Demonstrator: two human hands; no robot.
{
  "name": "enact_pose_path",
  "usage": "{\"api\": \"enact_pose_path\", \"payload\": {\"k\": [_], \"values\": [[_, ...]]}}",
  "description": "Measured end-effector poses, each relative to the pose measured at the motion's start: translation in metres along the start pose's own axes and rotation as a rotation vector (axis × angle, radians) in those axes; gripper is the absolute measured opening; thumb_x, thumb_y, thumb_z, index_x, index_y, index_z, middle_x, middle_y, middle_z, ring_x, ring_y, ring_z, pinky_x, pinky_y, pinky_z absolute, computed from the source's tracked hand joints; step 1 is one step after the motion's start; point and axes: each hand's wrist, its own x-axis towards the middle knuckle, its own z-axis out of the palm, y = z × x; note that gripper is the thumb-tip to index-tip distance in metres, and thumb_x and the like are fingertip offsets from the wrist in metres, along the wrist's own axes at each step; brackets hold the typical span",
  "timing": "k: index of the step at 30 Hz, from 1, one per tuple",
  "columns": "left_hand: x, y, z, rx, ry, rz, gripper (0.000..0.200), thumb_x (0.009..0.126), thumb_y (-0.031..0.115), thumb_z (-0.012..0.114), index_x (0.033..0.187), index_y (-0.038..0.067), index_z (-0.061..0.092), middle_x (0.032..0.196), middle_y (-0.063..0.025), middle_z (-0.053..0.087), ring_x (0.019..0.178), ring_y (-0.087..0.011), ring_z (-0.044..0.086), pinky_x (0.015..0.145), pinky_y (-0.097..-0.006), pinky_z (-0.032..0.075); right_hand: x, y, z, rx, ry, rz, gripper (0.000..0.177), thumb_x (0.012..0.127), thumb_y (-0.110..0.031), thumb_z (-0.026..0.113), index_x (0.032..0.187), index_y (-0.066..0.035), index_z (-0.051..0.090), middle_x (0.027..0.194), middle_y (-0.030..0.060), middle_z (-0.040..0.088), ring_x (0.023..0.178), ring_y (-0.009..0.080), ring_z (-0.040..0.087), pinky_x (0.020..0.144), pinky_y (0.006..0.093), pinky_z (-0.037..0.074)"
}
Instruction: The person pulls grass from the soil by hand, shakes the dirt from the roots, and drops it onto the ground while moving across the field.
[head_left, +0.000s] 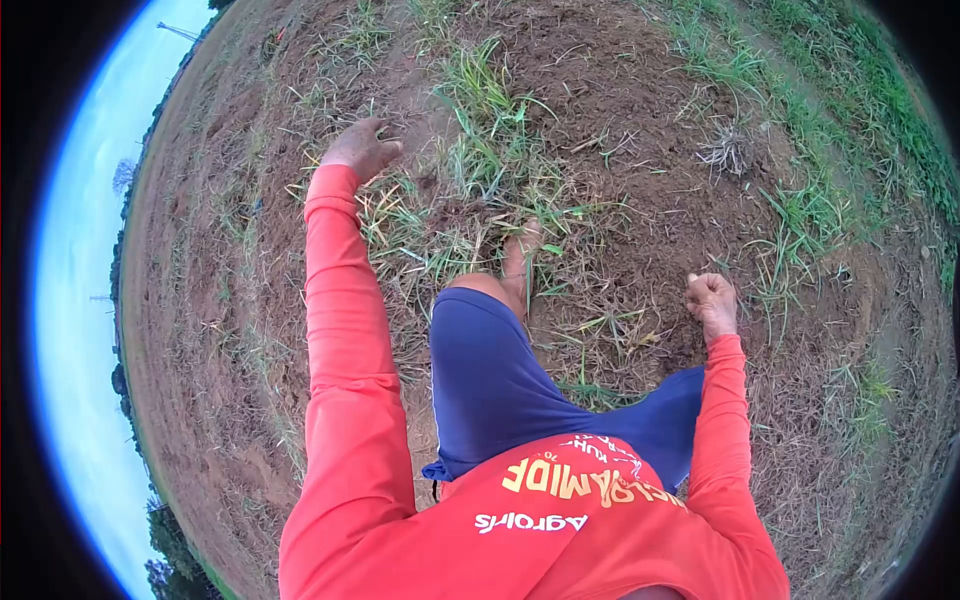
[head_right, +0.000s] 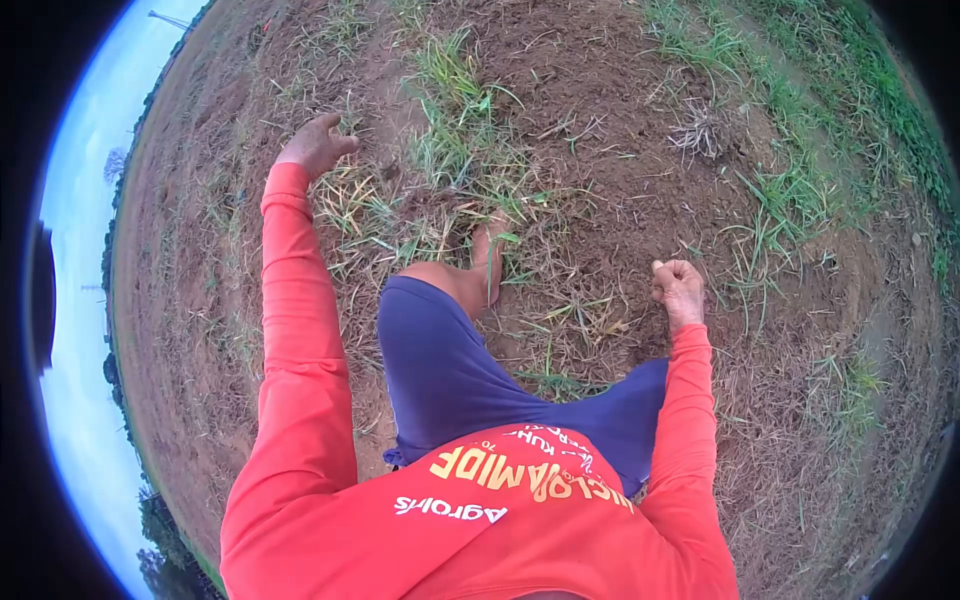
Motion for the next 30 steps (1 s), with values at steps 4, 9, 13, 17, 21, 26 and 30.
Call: {"api": "enact_pose_path", "payload": {"k": [4, 9, 13, 17, 21, 26, 30], "values": [[0.003, 0.035, -0.027, -0.503, 0.063, 0.112, 0.071, 0.095, 0.039, 0.073, 0.149, 0.000, 0.050, 0.141, -0.0208, 0.062, 0.129, -0.0254, 0.062, 0.106, -0.0399, 0.049, 0.003, 0.024, -0.002, -0.061, -0.035, 0.052, 0.023, 0.098, -0.027, 0.072, 0.087, -0.007, 0.066, 0.078, -0.0001, 0.067, 0.066, 0.0075, 0.062, 0.058, 0.0238, 0.052], [0.001, 0.151, -0.059, -0.689, 0.129, 0.286, 0.062, 0.097, 0.039, 0.070, 0.141, -0.003, 0.058, 0.132, -0.0229, 0.067, 0.119, -0.0292, 0.067, 0.099, -0.0386, 0.054, -0.003, 0.026, 0.009, -0.116, -0.052, 0.070, 0.031, 0.101, -0.031, 0.064, 0.087, -0.003, 0.066, 0.076, 0.0027, 0.068, 0.066, 0.0098, 0.064, 0.062, 0.0268, 0.053], [-0.037, 0.245, -0.025, -0.664, -0.146, 0.475, 0.055, 0.099, 0.032, 0.070, 0.142, -0.001, 0.057, 0.131, -0.0173, 0.068, 0.115, -0.0247, 0.067, 0.097, -0.0379, 0.053, 0.029, 0.060, -0.010, -0.207, 0.031, -0.018, 0.013, 0.090, -0.009, 0.069, 0.101, -0.002, 0.068, 0.087, 0.0038, 0.070, 0.073, 0.0129, 0.066, 0.068, 0.0310, 0.055], [-0.052, 0.272, 0.004, -0.390, -0.307, 0.724, 0.052, 0.096, 0.027, 0.072, 0.139, 0.001, 0.059, 0.134, -0.0191, 0.066, 0.114, -0.0313, 0.069, 0.096, -0.0405, 0.055, 0.066, 0.049, -0.062, -0.375, 0.233, -0.097, 0.014, 0.090, -0.012, 0.068, 0.100, -0.003, 0.071, 0.094, 0.0079, 0.071, 0.076, 0.0158, 0.068, 0.073, 0.0328, 0.056], [-0.066, 0.288, 0.002, -0.259, -0.230, 0.865, 0.049, 0.093, 0.024, 0.073, 0.134, 0.002, 0.061, 0.135, -0.0199, 0.065, 0.115, -0.0369, 0.067, 0.097, -0.0422, 0.055, 0.116, 0.036, -0.124, -0.514, 0.643, -0.197, 0.022, 0.085, -0.021, 0.065, 0.097, -0.007, 0.076, 0.103, 0.0204, 0.074, 0.100, 0.0375, 0.071, 0.094, 0.0427, 0.055], [-0.072, 0.293, 0.007, -0.240, -0.352, 0.894, 0.049, 0.089, 0.021, 0.075, 0.131, 0.001, 0.063, 0.133, -0.0207, 0.065, 0.115, -0.0383, 0.067, 0.096, -0.0429, 0.055, 0.168, 0.025, -0.170, -0.738, 1.025, -0.237, 0.037, 0.082, -0.017, 0.072, 0.118, -0.011, 0.071, 0.124, 0.0188, 0.061, 0.115, 0.0396, 0.064, 0.099, 0.0471, 0.052], [-0.069, 0.290, 0.011, -0.227, -0.412, 0.858, 0.049, 0.088, 0.022, 0.076, 0.131, 0.001, 0.063, 0.133, -0.0217, 0.064, 0.116, -0.0383, 0.066, 0.098, -0.0442, 0.055, 0.184, 0.025, -0.183, -0.967, 0.776, -0.123, 0.030, 0.090, -0.024, 0.072, 0.118, -0.013, 0.068, 0.124, 0.0192, 0.062, 0.113, 0.0405, 0.065, 0.099, 0.0500, 0.052]]}}
